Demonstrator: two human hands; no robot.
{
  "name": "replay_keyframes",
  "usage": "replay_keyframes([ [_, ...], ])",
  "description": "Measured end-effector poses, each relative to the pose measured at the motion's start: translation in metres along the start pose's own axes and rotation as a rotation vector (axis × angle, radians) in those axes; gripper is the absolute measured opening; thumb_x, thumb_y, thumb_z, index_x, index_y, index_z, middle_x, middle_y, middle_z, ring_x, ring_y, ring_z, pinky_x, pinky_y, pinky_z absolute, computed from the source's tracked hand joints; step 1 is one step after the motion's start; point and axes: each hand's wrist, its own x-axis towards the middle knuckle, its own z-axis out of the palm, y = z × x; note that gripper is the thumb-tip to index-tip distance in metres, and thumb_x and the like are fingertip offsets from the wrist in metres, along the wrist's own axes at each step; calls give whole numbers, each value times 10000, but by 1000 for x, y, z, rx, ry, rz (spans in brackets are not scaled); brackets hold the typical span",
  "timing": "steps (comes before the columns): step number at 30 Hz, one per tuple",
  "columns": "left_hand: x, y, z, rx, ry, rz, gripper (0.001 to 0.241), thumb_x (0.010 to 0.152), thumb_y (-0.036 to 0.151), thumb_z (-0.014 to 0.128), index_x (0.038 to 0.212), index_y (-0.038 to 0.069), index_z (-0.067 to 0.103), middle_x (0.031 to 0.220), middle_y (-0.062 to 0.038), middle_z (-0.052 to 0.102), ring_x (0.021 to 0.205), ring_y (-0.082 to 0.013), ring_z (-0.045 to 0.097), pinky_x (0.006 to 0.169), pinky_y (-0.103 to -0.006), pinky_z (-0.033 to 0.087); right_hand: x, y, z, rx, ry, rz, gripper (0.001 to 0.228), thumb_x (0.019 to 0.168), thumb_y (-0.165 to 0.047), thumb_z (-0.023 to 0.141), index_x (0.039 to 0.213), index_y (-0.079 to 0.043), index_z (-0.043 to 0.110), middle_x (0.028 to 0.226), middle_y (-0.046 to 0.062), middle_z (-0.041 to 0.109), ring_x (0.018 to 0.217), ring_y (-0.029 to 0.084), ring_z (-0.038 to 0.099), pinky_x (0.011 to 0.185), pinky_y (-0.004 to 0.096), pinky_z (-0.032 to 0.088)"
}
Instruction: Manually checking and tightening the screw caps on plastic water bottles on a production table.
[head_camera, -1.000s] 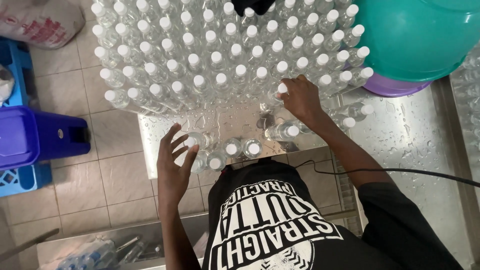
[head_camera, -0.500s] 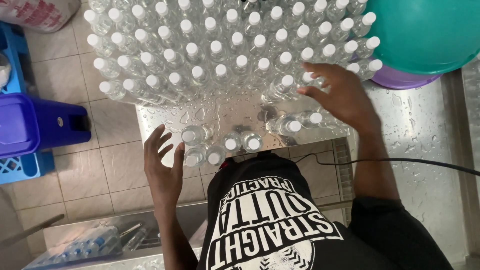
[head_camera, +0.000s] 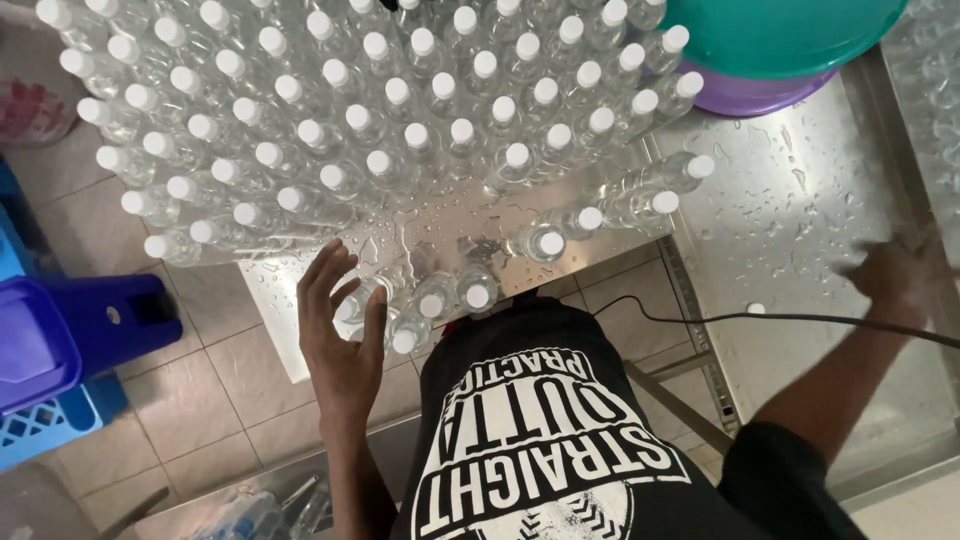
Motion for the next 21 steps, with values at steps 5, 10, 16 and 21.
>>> replay_keyframes([
  [5, 3, 0, 1, 35, 5, -28, 410, 1115, 159, 674, 1489, 56, 540, 1580, -180, 541, 1416, -306, 612, 1085, -420, 626, -101, 12, -49, -1937, -603, -1394, 671, 1028, -711, 741, 1388, -159, 865, 1331, 132, 840, 1175, 400, 737, 847, 521, 558],
  [10, 2, 4, 11, -3, -6, 5, 410, 1138, 141, 654, 1516, 65, 514, 1607, -161, 518, 1390, -280, 632, 1091, -415, 629, -297, -26, 56, -1281, -1138, -511, 335, 1060, -254, 687, 1323, -58, 754, 1491, 115, 700, 1463, 272, 608, 1212, 447, 466],
  [16, -2, 7, 10, 0, 128, 72, 361, 1137, 82, 659, 1476, 40, 544, 1549, -174, 532, 1438, -351, 600, 1091, -448, 628, -372, 37, 132, -834, -1917, -201, 537, 940, -101, 761, 1460, -37, 642, 1311, 211, 790, 1252, 380, 776, 1082, 550, 625],
  [21, -18, -1, 0, -25, 267, 62, 336, 1118, 42, 656, 1440, 21, 560, 1463, -157, 543, 1415, -370, 593, 1073, -466, 622, -452, 105, 144, -1009, -2301, -432, 674, 904, -291, 848, 1506, -61, 648, 1475, 309, 664, 1413, 565, 564, 1175, 707, 426],
])
